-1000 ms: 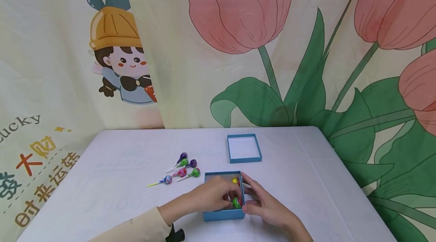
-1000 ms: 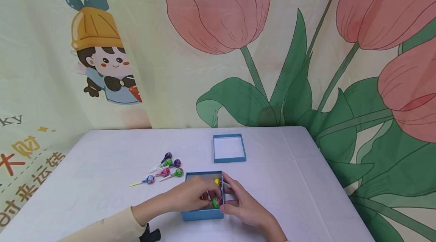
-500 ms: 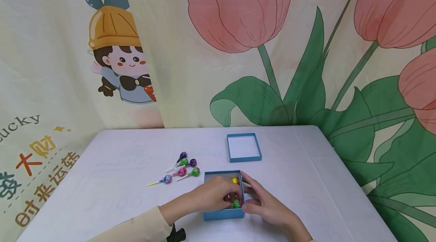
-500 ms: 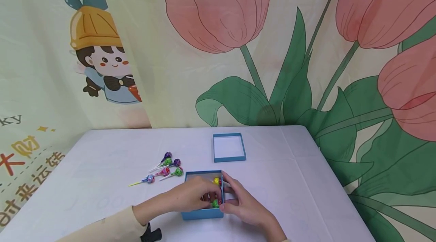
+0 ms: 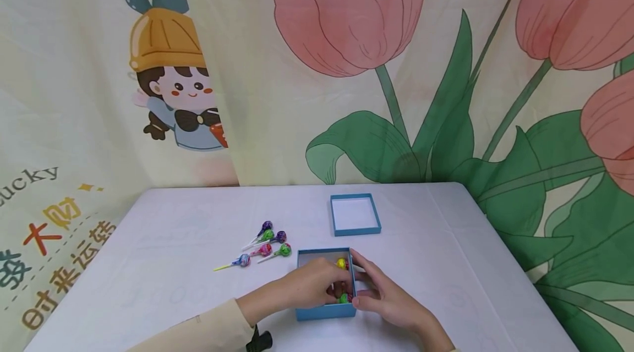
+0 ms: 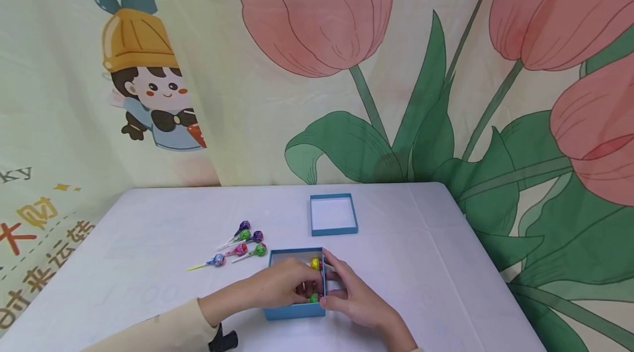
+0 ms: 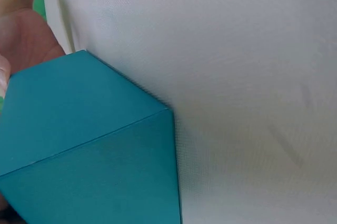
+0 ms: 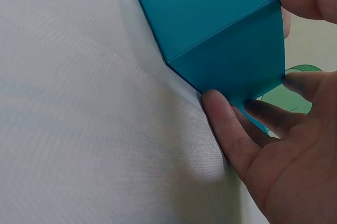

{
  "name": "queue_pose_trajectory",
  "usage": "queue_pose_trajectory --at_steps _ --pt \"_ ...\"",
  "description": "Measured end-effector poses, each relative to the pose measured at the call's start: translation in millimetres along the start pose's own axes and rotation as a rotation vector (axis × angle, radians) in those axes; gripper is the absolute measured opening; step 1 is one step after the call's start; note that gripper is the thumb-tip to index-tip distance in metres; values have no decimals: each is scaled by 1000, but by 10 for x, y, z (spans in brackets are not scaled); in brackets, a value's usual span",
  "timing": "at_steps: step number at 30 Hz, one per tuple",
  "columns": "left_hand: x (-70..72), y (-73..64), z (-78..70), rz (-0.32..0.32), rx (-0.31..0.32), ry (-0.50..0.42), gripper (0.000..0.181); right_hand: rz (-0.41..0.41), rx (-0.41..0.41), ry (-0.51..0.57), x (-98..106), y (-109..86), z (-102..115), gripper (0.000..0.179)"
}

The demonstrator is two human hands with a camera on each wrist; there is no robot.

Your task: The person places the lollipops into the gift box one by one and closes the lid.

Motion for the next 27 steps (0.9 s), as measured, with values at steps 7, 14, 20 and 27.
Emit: queue_pose_trajectory --at_steps 7,14,20,27 --pt "-19 16 14 -3 11 9 23 -11 -13 0 5 -9 -13 89" --pt "-12 4 26 -4 14 3 25 -8 -12 7 9 -3 -29 88" --pt "62 -40 22 1 18 -5 23 -1 1 1 3 -3 -33 88" --pt "370 -129 68 -69 87 -21 23 -1 16 -8 5 -9 -22 90"
Point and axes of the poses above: each hand's wrist, its own y-axis towards the middle knuckle, its own x-axis out of the back of the hand, z = x × y, the point moved 3 cm from there along y, towards the middle knuckle, and after that the axes turned 4 degrees about x, right-handed, at the moved point
